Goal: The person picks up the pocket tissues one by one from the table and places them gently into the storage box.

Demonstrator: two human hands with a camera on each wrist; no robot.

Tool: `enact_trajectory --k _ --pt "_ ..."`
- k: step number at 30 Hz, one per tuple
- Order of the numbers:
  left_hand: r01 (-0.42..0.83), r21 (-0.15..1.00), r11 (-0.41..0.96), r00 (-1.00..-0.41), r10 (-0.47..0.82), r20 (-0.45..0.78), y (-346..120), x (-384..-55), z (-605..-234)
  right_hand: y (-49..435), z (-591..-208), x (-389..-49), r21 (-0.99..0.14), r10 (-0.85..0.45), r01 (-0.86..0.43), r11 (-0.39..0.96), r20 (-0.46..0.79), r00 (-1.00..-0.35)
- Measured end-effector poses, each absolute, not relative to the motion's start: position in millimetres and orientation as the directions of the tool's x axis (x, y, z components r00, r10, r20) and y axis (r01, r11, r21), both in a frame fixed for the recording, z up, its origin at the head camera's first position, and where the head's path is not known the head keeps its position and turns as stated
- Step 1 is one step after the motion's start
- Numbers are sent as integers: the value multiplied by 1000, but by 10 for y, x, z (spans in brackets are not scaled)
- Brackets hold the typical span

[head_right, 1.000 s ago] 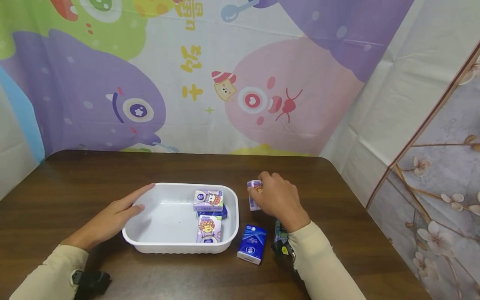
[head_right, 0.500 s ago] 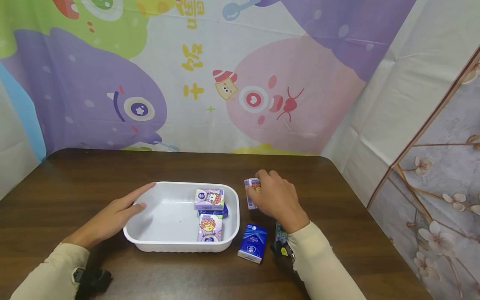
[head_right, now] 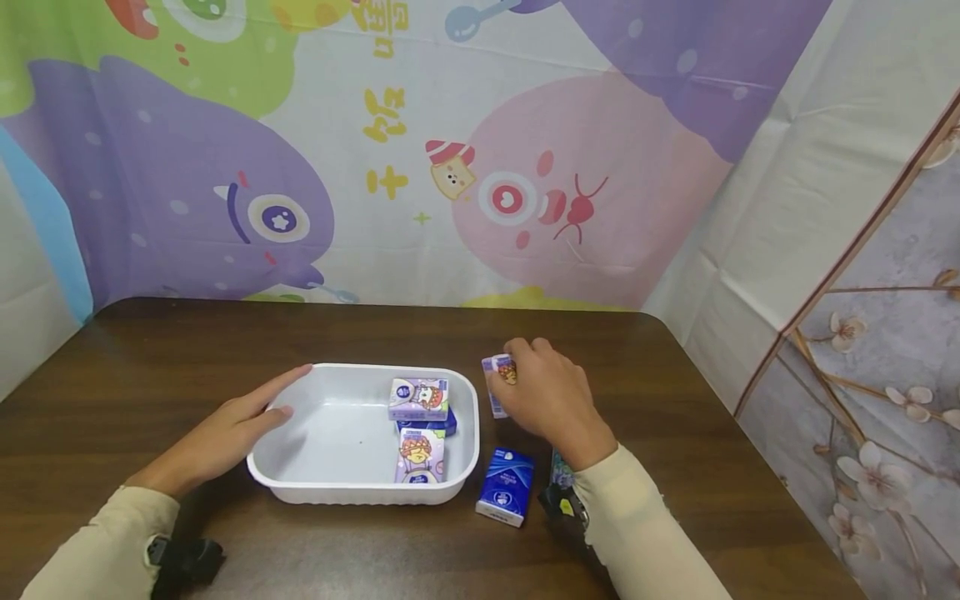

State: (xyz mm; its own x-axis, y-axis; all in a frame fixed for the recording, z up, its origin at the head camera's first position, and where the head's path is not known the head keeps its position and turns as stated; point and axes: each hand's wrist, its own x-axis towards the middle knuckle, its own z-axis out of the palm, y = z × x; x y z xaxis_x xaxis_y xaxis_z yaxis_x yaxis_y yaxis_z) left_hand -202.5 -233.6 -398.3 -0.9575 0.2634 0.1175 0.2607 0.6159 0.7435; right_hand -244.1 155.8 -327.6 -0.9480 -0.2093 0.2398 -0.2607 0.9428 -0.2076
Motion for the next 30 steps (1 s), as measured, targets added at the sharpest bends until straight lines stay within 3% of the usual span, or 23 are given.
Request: enact_trajectory --k 13,24,30 --pt "246 746 618 -961 258 104 -2337 -2015 -3973 1507 -3244 -2371 -200 -244 -307 931 285 -927" --pt "245 746 619 -961 257 103 -2337 -2004 -3955 1468 -3221 -2324 -215 -330 -467 858 468 -820" --pt "252 741 623 -960 257 110 -2335 -2003 -3948 1431 -3239 -2305 -215 -356 -504 836 488 -797"
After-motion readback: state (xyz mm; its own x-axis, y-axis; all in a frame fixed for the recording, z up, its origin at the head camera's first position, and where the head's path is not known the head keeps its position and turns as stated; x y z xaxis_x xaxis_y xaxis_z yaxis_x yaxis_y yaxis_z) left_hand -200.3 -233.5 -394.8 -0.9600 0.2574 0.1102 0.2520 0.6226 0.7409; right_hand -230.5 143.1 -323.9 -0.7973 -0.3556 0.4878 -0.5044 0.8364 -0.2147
